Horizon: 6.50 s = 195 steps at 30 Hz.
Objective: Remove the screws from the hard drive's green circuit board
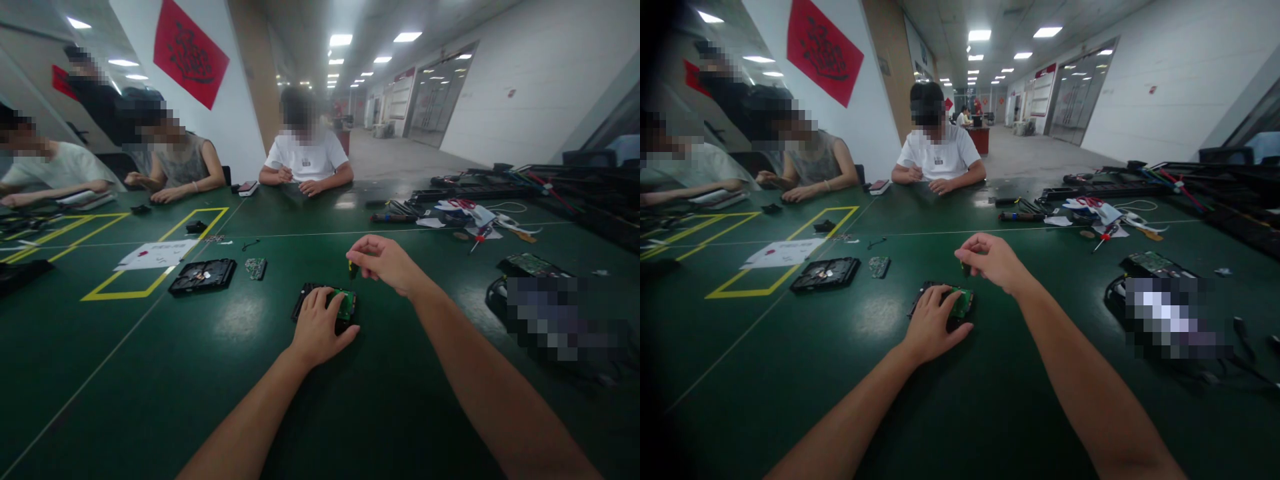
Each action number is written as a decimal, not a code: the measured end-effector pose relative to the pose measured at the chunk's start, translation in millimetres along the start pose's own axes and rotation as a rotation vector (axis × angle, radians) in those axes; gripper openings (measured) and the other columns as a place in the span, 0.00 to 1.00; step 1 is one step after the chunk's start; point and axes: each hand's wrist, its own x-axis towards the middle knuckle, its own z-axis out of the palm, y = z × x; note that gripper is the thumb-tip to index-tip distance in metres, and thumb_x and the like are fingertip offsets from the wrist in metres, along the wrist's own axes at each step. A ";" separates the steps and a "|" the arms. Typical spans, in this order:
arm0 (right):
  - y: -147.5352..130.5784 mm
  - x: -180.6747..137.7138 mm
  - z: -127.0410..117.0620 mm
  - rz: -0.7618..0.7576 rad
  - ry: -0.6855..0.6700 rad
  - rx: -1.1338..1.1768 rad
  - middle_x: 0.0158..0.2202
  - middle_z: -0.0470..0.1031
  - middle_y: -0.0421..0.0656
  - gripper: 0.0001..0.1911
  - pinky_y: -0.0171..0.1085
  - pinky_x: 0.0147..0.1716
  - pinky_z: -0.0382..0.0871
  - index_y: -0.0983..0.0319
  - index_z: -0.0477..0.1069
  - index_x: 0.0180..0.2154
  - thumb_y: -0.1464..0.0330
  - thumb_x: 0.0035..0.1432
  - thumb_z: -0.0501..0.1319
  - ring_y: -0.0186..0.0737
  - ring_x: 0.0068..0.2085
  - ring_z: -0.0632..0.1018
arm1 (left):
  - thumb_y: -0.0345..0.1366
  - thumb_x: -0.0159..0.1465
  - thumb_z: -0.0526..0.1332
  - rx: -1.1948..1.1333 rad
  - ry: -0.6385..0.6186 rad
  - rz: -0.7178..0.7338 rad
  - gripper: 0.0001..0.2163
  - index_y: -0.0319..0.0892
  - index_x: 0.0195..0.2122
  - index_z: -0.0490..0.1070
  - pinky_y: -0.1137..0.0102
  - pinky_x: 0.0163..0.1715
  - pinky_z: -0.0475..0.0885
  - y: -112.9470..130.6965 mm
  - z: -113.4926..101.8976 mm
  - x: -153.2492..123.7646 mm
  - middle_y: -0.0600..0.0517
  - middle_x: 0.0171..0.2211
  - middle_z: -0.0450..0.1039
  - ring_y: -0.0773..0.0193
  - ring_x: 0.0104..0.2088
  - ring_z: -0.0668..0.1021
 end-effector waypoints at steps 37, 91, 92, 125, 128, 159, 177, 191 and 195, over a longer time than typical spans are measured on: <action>11.7 7.0 14.6 0.140 0.172 -0.032 0.26 0.74 0.38 0.10 0.33 0.17 0.60 0.58 0.66 0.39 0.58 0.64 0.60 0.34 0.21 0.73 | 0.53 0.62 0.67 -0.003 0.009 0.002 0.30 0.48 0.63 0.67 0.45 0.63 0.64 1.0 -3.0 -0.6 0.42 0.61 0.63 0.41 0.62 0.66; -7.1 -2.0 3.8 -0.042 0.010 -0.209 0.31 0.77 0.41 0.15 0.35 0.26 0.72 0.59 0.73 0.40 0.54 0.66 0.60 0.35 0.26 0.77 | 0.53 0.60 0.68 -0.024 0.014 -0.021 0.32 0.48 0.63 0.64 0.44 0.65 0.61 -1.2 3.1 -0.4 0.40 0.64 0.62 0.39 0.65 0.65; -7.8 -2.7 3.9 -0.043 -0.001 -0.224 0.30 0.77 0.41 0.15 0.34 0.25 0.70 0.59 0.74 0.39 0.54 0.66 0.60 0.35 0.26 0.76 | 0.52 0.60 0.68 -0.025 0.015 -0.021 0.32 0.48 0.63 0.64 0.43 0.65 0.61 -1.2 3.8 -0.6 0.40 0.64 0.62 0.39 0.65 0.65; -6.0 -2.2 0.5 0.032 -0.069 0.010 0.35 0.78 0.41 0.15 0.32 0.19 0.59 0.59 0.73 0.43 0.57 0.60 0.68 0.30 0.23 0.70 | 0.52 0.61 0.68 -0.002 0.024 -0.028 0.31 0.47 0.63 0.64 0.44 0.65 0.62 -1.8 8.6 -1.7 0.41 0.65 0.61 0.40 0.66 0.65; -4.8 -1.1 0.8 0.022 -0.037 0.027 0.42 0.80 0.46 0.11 0.33 0.19 0.61 0.60 0.70 0.40 0.60 0.62 0.65 0.32 0.24 0.73 | 0.52 0.62 0.67 0.012 0.018 -0.026 0.31 0.47 0.63 0.64 0.44 0.65 0.62 -0.8 7.5 -1.6 0.40 0.65 0.61 0.40 0.65 0.65; 15.3 6.2 1.8 -0.018 -0.066 0.005 0.46 0.79 0.45 0.12 0.30 0.25 0.63 0.58 0.74 0.50 0.62 0.71 0.57 0.30 0.30 0.71 | 0.61 0.60 0.67 0.001 -0.019 0.039 0.40 0.45 0.67 0.60 0.45 0.63 0.65 -11.5 6.5 -1.4 0.39 0.66 0.61 0.39 0.65 0.67; 4.6 3.0 -2.7 0.068 -0.036 0.091 0.39 0.80 0.43 0.09 0.31 0.19 0.60 0.60 0.71 0.38 0.61 0.66 0.61 0.29 0.24 0.72 | 0.64 0.59 0.67 -0.004 0.002 0.028 0.41 0.47 0.66 0.62 0.44 0.64 0.64 -12.5 9.7 0.0 0.39 0.65 0.62 0.38 0.65 0.67; 14.7 5.4 5.1 0.058 0.080 0.063 0.29 0.73 0.38 0.20 0.31 0.17 0.59 0.59 0.67 0.40 0.54 0.58 0.70 0.31 0.22 0.70 | 0.59 0.62 0.66 0.007 -0.020 0.024 0.35 0.47 0.65 0.62 0.44 0.65 0.62 -8.4 6.2 1.4 0.40 0.66 0.61 0.39 0.66 0.66; 10.4 4.0 1.8 0.028 0.010 0.060 0.27 0.70 0.37 0.15 0.29 0.19 0.59 0.60 0.74 0.40 0.56 0.61 0.67 0.29 0.24 0.69 | 0.55 0.62 0.67 0.014 -0.032 0.025 0.37 0.45 0.67 0.60 0.44 0.66 0.61 -6.8 4.8 0.5 0.38 0.67 0.59 0.38 0.66 0.65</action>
